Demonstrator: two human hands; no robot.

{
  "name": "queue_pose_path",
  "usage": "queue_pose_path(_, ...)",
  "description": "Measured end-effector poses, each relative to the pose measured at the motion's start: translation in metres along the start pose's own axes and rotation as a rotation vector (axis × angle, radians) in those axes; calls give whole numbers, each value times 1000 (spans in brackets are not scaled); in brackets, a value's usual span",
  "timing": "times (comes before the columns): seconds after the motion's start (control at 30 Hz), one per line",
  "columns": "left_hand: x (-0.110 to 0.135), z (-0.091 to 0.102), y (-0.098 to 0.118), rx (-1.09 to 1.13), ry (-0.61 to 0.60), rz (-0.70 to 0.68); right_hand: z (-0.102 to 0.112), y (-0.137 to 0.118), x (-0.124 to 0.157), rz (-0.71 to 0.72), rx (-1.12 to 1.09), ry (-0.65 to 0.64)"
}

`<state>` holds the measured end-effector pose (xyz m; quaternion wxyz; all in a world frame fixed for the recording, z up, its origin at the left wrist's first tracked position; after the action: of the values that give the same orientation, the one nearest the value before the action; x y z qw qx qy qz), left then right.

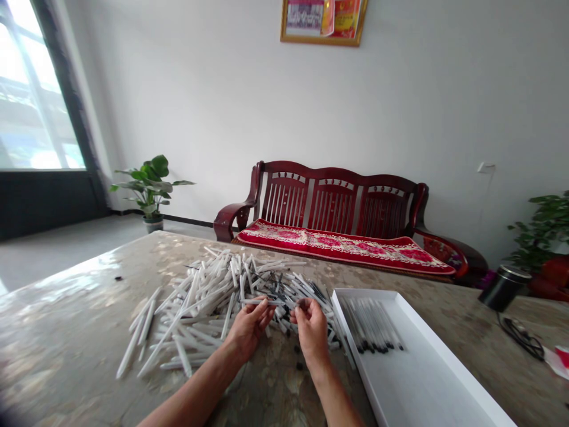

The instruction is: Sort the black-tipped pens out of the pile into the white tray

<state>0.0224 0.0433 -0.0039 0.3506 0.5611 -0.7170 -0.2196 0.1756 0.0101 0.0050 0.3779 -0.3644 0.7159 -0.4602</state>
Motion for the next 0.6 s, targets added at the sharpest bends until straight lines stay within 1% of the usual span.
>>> queue_pose_path(0.23, 1, 0, -2, -42, -58, -29, -8, -3, 6, 56, 99, -95)
queue_pose_path(0.33, 2, 1, -1, -72, -61, -59, -10, -4, 7, 41, 122, -112)
queue_pose_path(0.43, 3, 0, 1, -104, -75, -111, -9, -6, 5, -34, 89, -103)
queue_pose_path(0.6, 7, -7, 7, -212, -137, -230, -4, -12, 3, -232, -24, -108)
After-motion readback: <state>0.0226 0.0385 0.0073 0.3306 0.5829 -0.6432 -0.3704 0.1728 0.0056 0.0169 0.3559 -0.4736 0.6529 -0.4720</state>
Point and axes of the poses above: each hand's wrist, its own x-axis away from the middle knuckle, its own z-axis out of the back of the hand, y = z × x, the point moved 3 cm from there along -x, towards the middle knuckle, and after that the axes turned 9 degrees about -x, right-handed, at the moved point
